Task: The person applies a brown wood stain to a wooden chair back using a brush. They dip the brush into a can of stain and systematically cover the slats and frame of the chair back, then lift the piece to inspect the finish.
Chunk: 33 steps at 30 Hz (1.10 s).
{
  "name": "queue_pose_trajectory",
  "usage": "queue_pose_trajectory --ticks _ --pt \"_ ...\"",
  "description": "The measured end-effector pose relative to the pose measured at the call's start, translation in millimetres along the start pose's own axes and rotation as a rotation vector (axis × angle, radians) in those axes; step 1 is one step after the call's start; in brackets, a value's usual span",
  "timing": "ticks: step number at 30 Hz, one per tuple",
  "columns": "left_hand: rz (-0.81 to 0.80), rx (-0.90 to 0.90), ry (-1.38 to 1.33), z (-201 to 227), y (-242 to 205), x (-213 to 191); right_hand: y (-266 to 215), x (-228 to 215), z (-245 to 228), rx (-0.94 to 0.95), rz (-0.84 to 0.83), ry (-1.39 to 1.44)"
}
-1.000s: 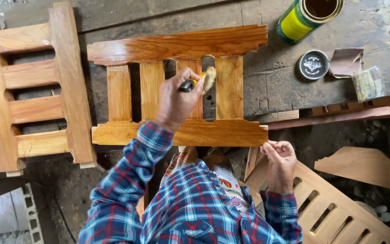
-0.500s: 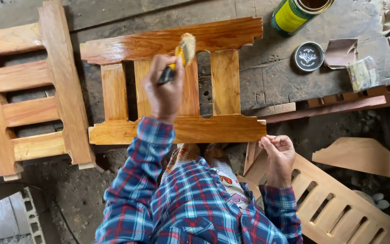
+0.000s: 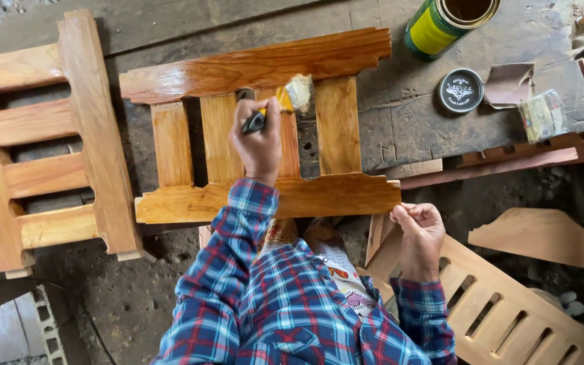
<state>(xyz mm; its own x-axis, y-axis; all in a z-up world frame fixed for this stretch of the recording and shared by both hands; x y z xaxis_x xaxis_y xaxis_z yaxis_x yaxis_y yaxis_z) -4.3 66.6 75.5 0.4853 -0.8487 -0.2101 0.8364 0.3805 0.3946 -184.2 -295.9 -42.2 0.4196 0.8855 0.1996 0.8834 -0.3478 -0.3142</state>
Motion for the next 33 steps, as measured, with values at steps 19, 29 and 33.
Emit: queue_pose_trajectory --ticks 19,29,33 --pt "-1.240 0.776 0.819 70 -1 121 15 -2 4 0.037 -0.022 0.032" --pt "-1.863 0.414 0.522 58 -59 159 17 1 6 0.036 -0.022 0.059" --pt "-1.856 -0.043 0.760 55 -1 164 14 12 -9 0.013 -0.048 0.114"
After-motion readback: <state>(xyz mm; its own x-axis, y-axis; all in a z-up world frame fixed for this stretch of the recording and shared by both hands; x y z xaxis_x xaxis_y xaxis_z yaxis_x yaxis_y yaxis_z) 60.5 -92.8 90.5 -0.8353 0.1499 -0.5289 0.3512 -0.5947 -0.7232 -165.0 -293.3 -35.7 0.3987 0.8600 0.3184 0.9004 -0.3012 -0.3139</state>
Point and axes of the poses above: each hand's wrist, its own y-axis towards the middle knuckle, its own x-axis out of the palm, z = x × y, the point moved 10 cm from there along y, towards the middle knuckle, and after that the axes turned 9 degrees about -z, right-handed, at the moved point
